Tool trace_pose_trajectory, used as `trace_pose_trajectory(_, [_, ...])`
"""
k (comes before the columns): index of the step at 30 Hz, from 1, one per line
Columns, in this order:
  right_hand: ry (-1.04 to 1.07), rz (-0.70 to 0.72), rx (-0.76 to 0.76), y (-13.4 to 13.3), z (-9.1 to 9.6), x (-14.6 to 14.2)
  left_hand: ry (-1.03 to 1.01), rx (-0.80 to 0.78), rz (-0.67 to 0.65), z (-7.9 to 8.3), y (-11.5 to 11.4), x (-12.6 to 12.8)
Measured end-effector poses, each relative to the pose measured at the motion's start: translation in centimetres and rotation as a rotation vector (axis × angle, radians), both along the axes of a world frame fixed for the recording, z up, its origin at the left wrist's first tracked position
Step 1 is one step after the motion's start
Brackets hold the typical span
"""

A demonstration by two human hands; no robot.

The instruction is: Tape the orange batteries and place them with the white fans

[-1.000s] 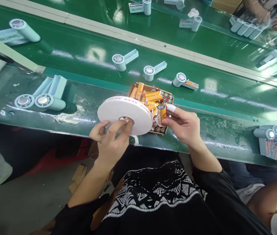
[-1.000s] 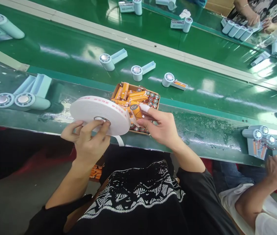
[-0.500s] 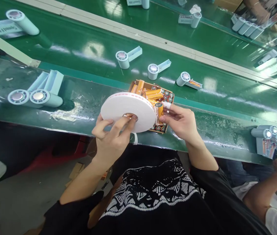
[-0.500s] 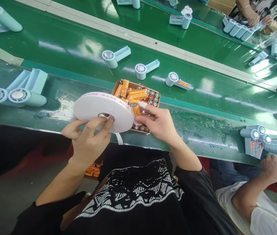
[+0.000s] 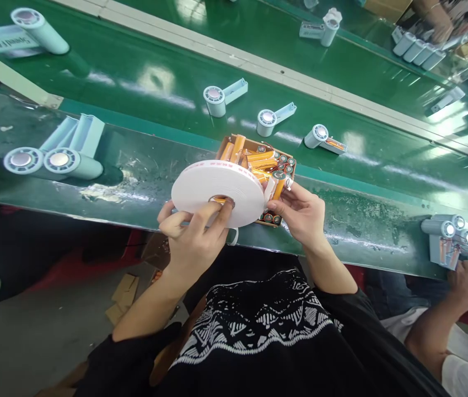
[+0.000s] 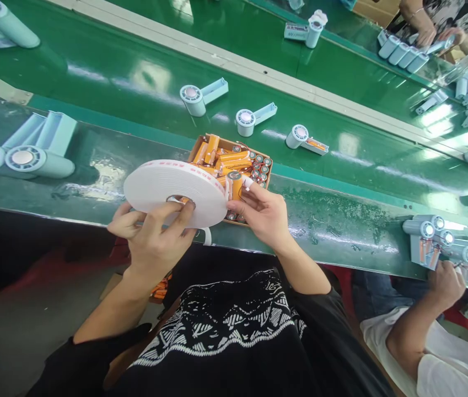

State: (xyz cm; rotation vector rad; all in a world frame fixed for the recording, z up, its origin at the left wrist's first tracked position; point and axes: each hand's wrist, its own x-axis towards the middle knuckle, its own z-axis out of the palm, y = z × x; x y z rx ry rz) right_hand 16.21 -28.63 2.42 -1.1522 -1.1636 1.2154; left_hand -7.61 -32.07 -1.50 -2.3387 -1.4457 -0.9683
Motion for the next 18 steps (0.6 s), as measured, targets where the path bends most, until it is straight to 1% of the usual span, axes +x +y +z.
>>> trace_pose_trajectory(1, [-0.03, -0.037, 0.057, 0.6, 0.7, 0.8, 0.004, -0.027, -0.039, 0.0, -0.5, 0.1])
trace_pose_trajectory(2, [-0.049, -0.106, 0.157, 1.6, 1.6, 2.0, 0.011, -0.066, -0.103, 0.0, -1.1, 0.0])
trace_pose_trajectory(3, [-0.048, -0.197, 0.3, 2.7, 2.7, 3.6, 0.018, -0.112, -0.177, -0.3, -1.7, -0.6])
trace_pose_trajectory(4, [-0.034, -0.303, 0.46, 3.9, 3.6, 5.3, 0.014, -0.156, -0.219, -0.7, -2.4, -1.7])
trace_pose_trajectory(5, [-0.007, -0.39, 0.604, 5.0, 4.4, 7.2, -0.008, -0.194, -0.206, -1.2, -2.9, -3.3])
trace_pose_trajectory(6, [0.003, -0.441, 0.682, 6.0, 4.9, 9.0, -0.048, -0.227, -0.144, -2.0, -3.1, -5.3])
trace_pose_trajectory(7, [-0.025, -0.449, 0.665, 6.8, 4.9, 10.6, -0.11, -0.242, -0.014, -2.8, -3.0, -7.7])
trace_pose_trajectory(8, [-0.066, -0.427, 0.602, 7.4, 4.5, 11.9, -0.164, -0.275, 0.098, -3.5, -2.6, -10.3])
trace_pose_trajectory(9, [-0.112, -0.388, 0.508, 7.7, 3.7, 12.8, -0.205, -0.318, 0.15, -4.2, -2.0, -12.7])
trace_pose_trajectory(10, [-0.149, -0.343, 0.412, 8.0, 2.6, 13.5, -0.225, -0.363, 0.167, -4.5, -1.1, -14.7])
trace_pose_trajectory(11, [-0.169, -0.302, 0.34, 8.3, 1.4, 13.9, -0.238, -0.414, 0.164, -4.5, -0.1, -16.2])
trace_pose_trajectory(12, [-0.169, -0.274, 0.293, 8.5, 0.1, 14.1, -0.25, -0.459, 0.158, -4.0, 0.9, -16.9])
trace_pose_trajectory(13, [-0.157, -0.258, 0.262, 8.9, -1.0, 14.3, -0.265, -0.487, 0.167, -3.2, 2.0, -16.9])
trace_pose_trajectory(14, [-0.137, -0.252, 0.238, 9.4, -1.9, 14.4, -0.293, -0.486, 0.187, -2.1, 3.3, -16.0])
trace_pose_trajectory(15, [-0.112, -0.252, 0.219, 10.1, -2.6, 14.5, -0.33, -0.453, 0.197, -0.7, 4.8, -14.4])
trace_pose_trajectory(16, [-0.083, -0.256, 0.202, 10.9, -3.0, 14.6, -0.357, -0.406, 0.183, 0.7, 6.6, -12.0])
trace_pose_trajectory(17, [-0.052, -0.263, 0.188, 11.8, -3.3, 14.7, -0.369, -0.341, 0.14, 2.0, 8.8, -9.0])
trace_pose_trajectory(18, [-0.024, -0.272, 0.176, 12.7, -3.4, 14.7, -0.358, -0.308, 0.035, 3.2, 11.4, -5.5])
